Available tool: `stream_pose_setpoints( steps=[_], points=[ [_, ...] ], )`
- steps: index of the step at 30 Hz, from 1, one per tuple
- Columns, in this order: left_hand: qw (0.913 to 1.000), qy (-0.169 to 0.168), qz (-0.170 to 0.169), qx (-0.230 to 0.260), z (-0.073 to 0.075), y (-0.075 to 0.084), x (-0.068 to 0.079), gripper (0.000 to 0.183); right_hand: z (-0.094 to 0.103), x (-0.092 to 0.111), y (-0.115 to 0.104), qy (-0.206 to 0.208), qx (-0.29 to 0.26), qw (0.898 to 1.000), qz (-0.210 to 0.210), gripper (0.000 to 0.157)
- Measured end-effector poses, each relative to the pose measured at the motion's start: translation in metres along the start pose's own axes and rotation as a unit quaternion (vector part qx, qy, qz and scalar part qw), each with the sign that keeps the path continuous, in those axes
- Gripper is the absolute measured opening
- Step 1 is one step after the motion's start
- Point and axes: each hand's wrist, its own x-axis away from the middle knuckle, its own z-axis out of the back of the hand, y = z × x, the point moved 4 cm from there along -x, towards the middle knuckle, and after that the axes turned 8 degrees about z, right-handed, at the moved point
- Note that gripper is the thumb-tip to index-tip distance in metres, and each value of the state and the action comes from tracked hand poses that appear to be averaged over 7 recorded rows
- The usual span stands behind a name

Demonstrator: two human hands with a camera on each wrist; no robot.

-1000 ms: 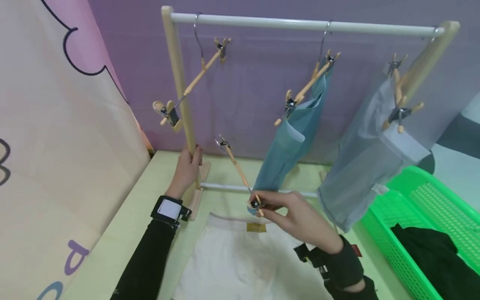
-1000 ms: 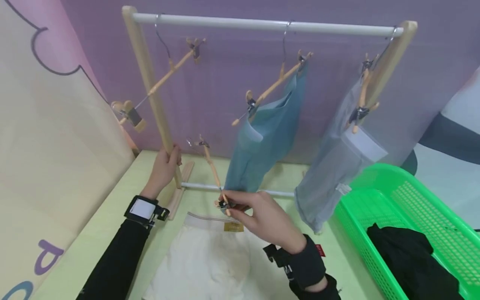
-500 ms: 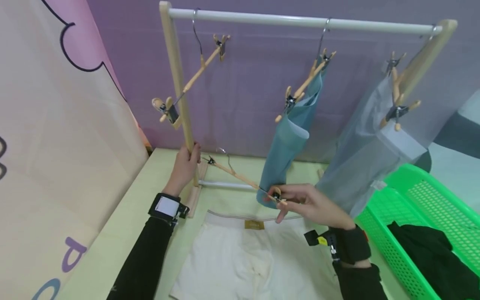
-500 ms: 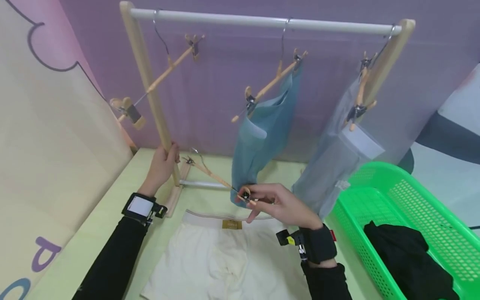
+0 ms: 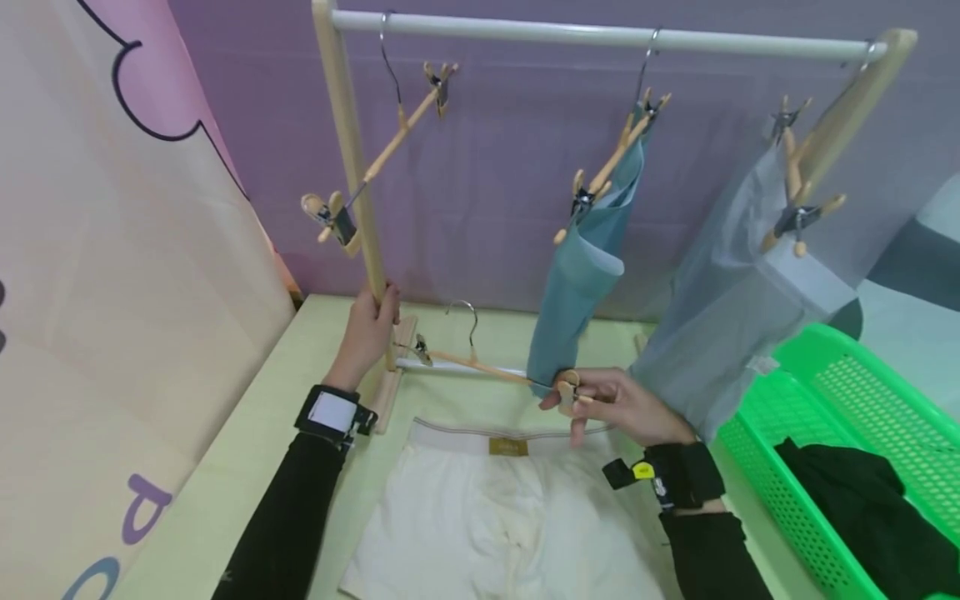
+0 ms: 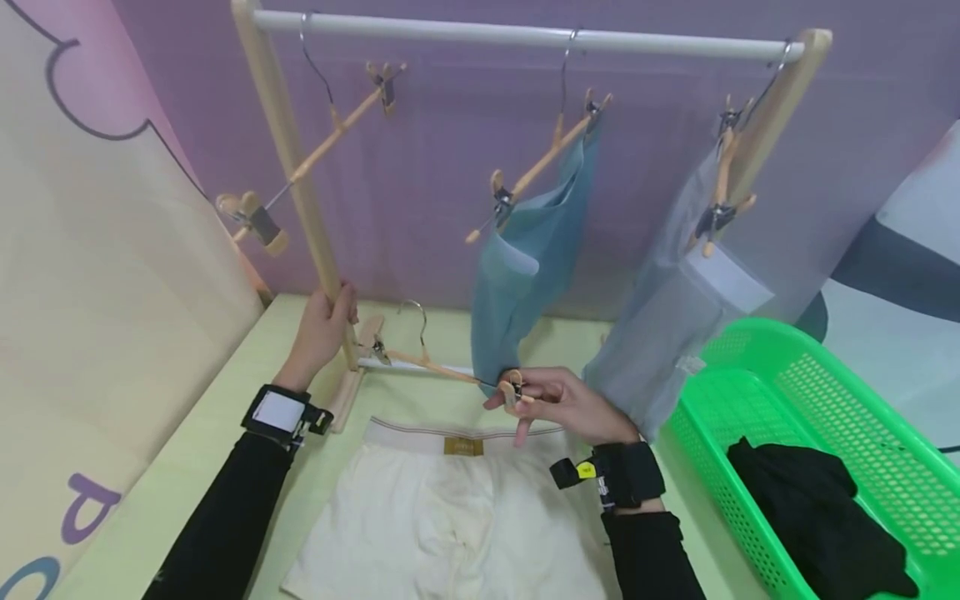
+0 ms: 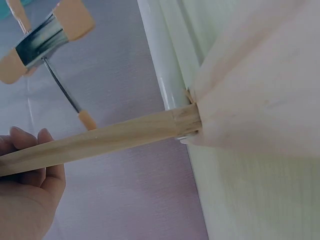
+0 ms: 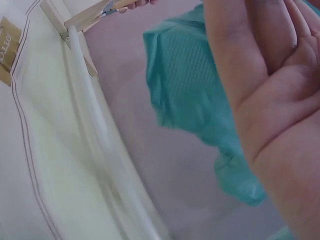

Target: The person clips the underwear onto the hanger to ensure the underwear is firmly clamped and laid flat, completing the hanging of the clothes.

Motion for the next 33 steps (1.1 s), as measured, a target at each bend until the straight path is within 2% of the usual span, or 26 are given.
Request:
stream_pose_setpoints(
  steps=[6,8,14,16,20,23,28,30,33],
  points=[
    [1.0,-0.002,-0.003,0.006,-0.002,-0.001,-0.002,0.029,0.006,0.007,0.007,-0.025,-0.053,0.997,0.043,0.029],
    [1.0,0.0,-0.006,0.005,-0.003,-0.001,-0.002,0.029,0.007,0.01,0.01,-0.031,-0.067,0.996,0.04,0.03],
    [1.0,0.002,-0.007,0.006,-0.003,0.0,-0.001,0.027,0.012,0.021,0.028,-0.027,-0.084,0.996,-0.013,0.035],
    [0.9999,0.0,-0.008,0.007,-0.002,0.001,-0.001,0.028,0.016,0.024,0.033,-0.009,-0.066,0.997,-0.032,0.038],
    [1.0,0.0,-0.007,0.004,-0.001,0.002,0.0,0.031,0.023,0.028,0.039,0.044,0.005,0.995,-0.085,0.04],
    [1.0,0.0,-0.005,0.001,0.001,0.002,0.0,0.032,0.027,0.028,0.043,0.089,0.046,0.986,-0.136,0.042],
    [1.0,0.001,-0.004,0.0,0.005,-0.001,0.001,0.035,0.03,0.028,0.052,0.159,0.063,0.961,-0.216,0.043],
    [1.0,0.002,-0.003,-0.001,0.007,-0.002,0.002,0.035,0.031,0.029,0.056,0.175,0.075,0.951,-0.245,0.046],
    [1.0,0.003,0.001,-0.004,0.009,-0.002,0.003,0.035,0.031,0.029,0.061,0.176,0.092,0.94,-0.279,0.046]
  ],
)
